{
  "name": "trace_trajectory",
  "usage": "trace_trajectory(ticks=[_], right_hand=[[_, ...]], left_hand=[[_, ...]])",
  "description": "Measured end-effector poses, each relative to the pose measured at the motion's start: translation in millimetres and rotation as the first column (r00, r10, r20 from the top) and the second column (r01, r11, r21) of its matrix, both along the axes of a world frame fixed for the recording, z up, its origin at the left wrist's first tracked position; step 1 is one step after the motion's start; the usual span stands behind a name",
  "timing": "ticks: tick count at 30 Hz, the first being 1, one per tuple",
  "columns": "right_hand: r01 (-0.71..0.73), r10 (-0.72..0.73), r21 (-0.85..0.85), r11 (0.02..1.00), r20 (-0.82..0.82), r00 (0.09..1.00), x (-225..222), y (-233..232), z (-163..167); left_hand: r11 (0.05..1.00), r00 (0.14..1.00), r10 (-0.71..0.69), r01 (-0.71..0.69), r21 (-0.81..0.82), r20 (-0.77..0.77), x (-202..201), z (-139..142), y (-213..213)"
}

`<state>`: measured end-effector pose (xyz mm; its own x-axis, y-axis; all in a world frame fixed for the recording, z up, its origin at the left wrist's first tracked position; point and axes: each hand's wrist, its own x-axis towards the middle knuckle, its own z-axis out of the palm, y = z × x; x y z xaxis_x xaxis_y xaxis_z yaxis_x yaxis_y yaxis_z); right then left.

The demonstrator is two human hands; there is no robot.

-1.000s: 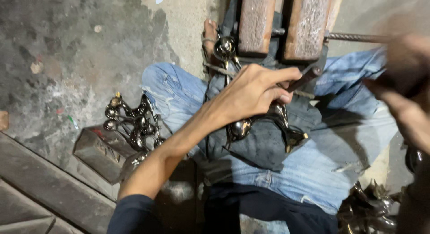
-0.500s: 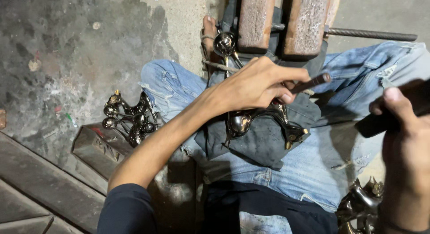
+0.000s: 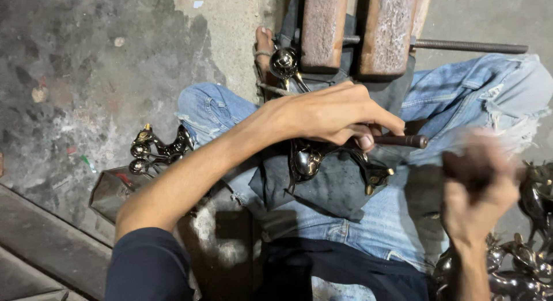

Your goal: The person sits on the floor with a polished metal animal figurine held against a wooden block by a rope. They hold a punch against the figurine's surface and strike it with a wooden mallet, repositioning the punch repeatedly to work different spots on the figurine.

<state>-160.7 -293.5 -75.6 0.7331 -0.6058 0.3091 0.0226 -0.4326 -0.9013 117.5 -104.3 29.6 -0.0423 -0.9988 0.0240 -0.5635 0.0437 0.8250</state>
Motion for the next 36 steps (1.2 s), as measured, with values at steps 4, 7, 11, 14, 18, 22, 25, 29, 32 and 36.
trace_trajectory(ticks=[4,7,11,14,18,22,25,29,32,36], right_hand=[[0.055,-0.080,0.122,0.991,0.211,0.974,8.5,21.7,19.3],[-0.096,0.001,-0.439,0.894,-0.210,0.978,12.9,21.8,36.2],[-0.019,-0.027,-0.378,0.926,-0.116,0.993,16.8,-2.3,37.3],[0.069,-0.070,-0.009,0.998,-0.056,0.996,28.7,-26.8,28.5],[0.030,0.006,0.195,0.980,-0.179,0.984,62.0,-56.7,31.2],[-0.266,0.245,-0.045,0.963,-0.267,0.932,106.7,-76.8,58.2],[-0.521,0.417,-0.273,0.808,-0.360,0.835,148.2,-83.4,85.7],[-0.672,0.533,-0.394,0.627,-0.412,0.739,190.0,-64.6,122.4],[-0.680,0.604,-0.400,0.615,-0.315,0.732,211.2,-38.8,146.9],[-0.746,0.244,-0.662,0.074,-0.713,0.657,214.8,-25.4,185.7]], left_hand=[[0.983,0.994,-0.106,0.105,-0.149,0.000,2.7,1.9,-1.7],[0.997,0.988,-0.041,0.030,0.071,0.148,-5.2,3.0,-0.4],[0.889,0.938,0.325,-0.347,-0.298,-0.122,-26.2,8.5,19.9],[0.726,0.732,0.606,-0.669,-0.161,-0.312,-45.8,12.6,34.9],[0.461,0.403,0.822,-0.886,0.053,-0.402,-73.2,12.6,37.7],[0.329,0.279,0.875,-0.942,0.062,-0.396,-88.1,10.3,32.0],[0.247,0.227,0.901,-0.969,0.007,-0.371,-98.3,9.6,25.4],[0.182,0.191,0.944,-0.982,-0.056,-0.268,-104.2,10.0,21.7],[0.150,0.167,0.949,-0.985,-0.085,-0.267,-105.8,10.4,19.2],[0.125,0.147,0.954,-0.987,-0.095,-0.263,-107.8,10.9,16.2]])
